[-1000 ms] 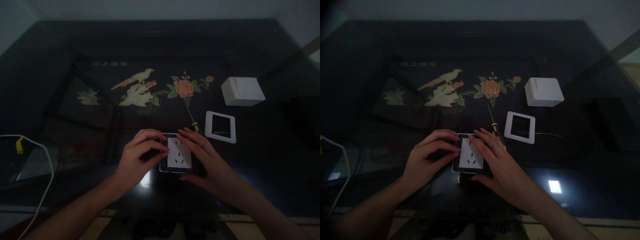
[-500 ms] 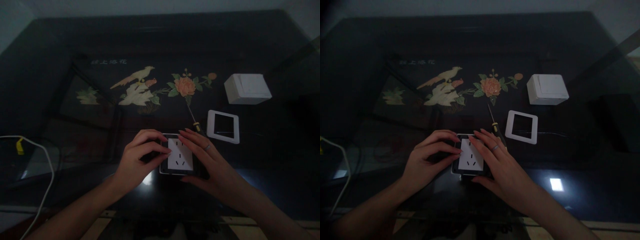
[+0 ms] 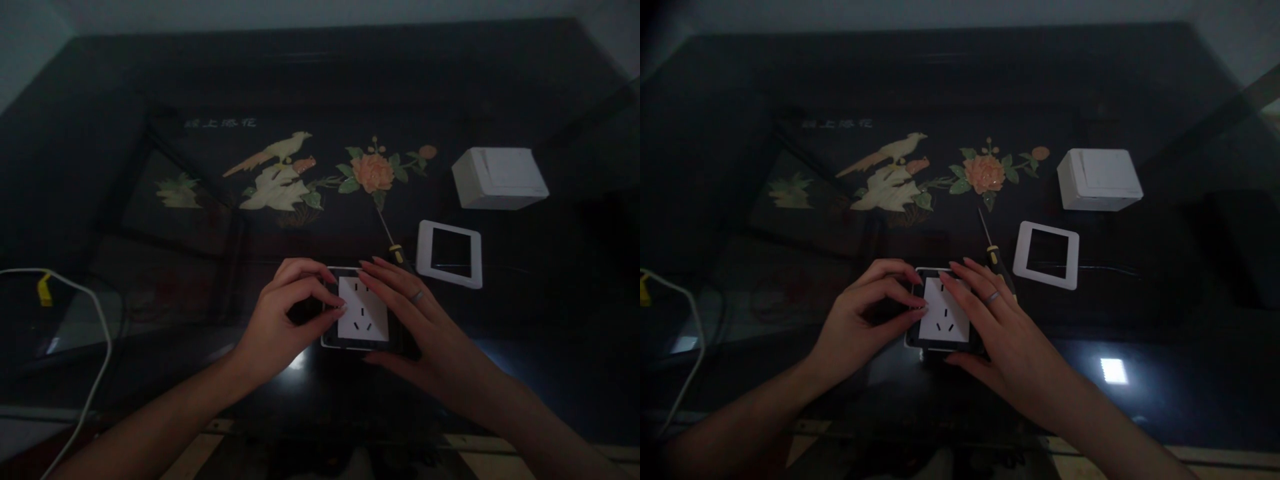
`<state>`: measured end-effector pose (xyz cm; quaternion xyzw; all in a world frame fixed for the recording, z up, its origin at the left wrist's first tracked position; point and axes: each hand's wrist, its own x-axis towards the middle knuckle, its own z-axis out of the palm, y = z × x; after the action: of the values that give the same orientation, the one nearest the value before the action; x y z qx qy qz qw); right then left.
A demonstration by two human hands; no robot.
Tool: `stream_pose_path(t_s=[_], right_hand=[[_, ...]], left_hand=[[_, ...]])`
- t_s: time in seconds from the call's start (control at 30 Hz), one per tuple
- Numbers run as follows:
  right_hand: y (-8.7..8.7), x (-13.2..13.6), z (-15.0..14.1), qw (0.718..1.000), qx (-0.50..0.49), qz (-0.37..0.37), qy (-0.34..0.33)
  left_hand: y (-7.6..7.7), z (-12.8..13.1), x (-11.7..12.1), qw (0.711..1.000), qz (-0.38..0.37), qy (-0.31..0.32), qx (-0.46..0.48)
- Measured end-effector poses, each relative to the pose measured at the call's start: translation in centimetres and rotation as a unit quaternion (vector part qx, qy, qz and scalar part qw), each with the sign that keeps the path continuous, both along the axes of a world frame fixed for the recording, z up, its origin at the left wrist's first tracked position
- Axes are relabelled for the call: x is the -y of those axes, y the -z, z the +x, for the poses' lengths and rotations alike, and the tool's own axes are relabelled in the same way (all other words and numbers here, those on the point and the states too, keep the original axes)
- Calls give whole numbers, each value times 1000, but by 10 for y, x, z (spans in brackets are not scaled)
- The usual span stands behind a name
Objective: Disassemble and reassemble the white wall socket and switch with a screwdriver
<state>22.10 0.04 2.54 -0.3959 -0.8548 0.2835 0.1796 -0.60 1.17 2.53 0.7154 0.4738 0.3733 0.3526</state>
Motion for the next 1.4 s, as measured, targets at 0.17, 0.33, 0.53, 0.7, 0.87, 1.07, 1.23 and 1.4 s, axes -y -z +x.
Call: stream_pose_path(t_s=[0.17,0.33,0.53,0.7,0.87,1.07,1.23,1.4], right_hand=[[0,0,0,1000,6,15,-5],[0,0,0,1000,10,13,-2],[1,-1,0,1000,2,11,-3],[1,0,0,1000,-1,12,-5],[1,0,0,1000,8,17,-2],[-1,1,0,1000,19,17,-4],[0,0,1,1000,15,16,-2],[0,1,1,1000,17,21,0]], left_hand=[[3,1,-1,1000,0,-6,-1],[2,-1,-1,1000,12,7,-17],[-1,-5,0,999,36,20,-36],[0,-6,0,998,40,22,-34],[-1,-5,-1,999,24,16,-25],[-3,-8,-1,1000,2,-15,-24],[-2,-8,-1,999,15,-3,-42],[1,-7,0,996,47,4,-70]])
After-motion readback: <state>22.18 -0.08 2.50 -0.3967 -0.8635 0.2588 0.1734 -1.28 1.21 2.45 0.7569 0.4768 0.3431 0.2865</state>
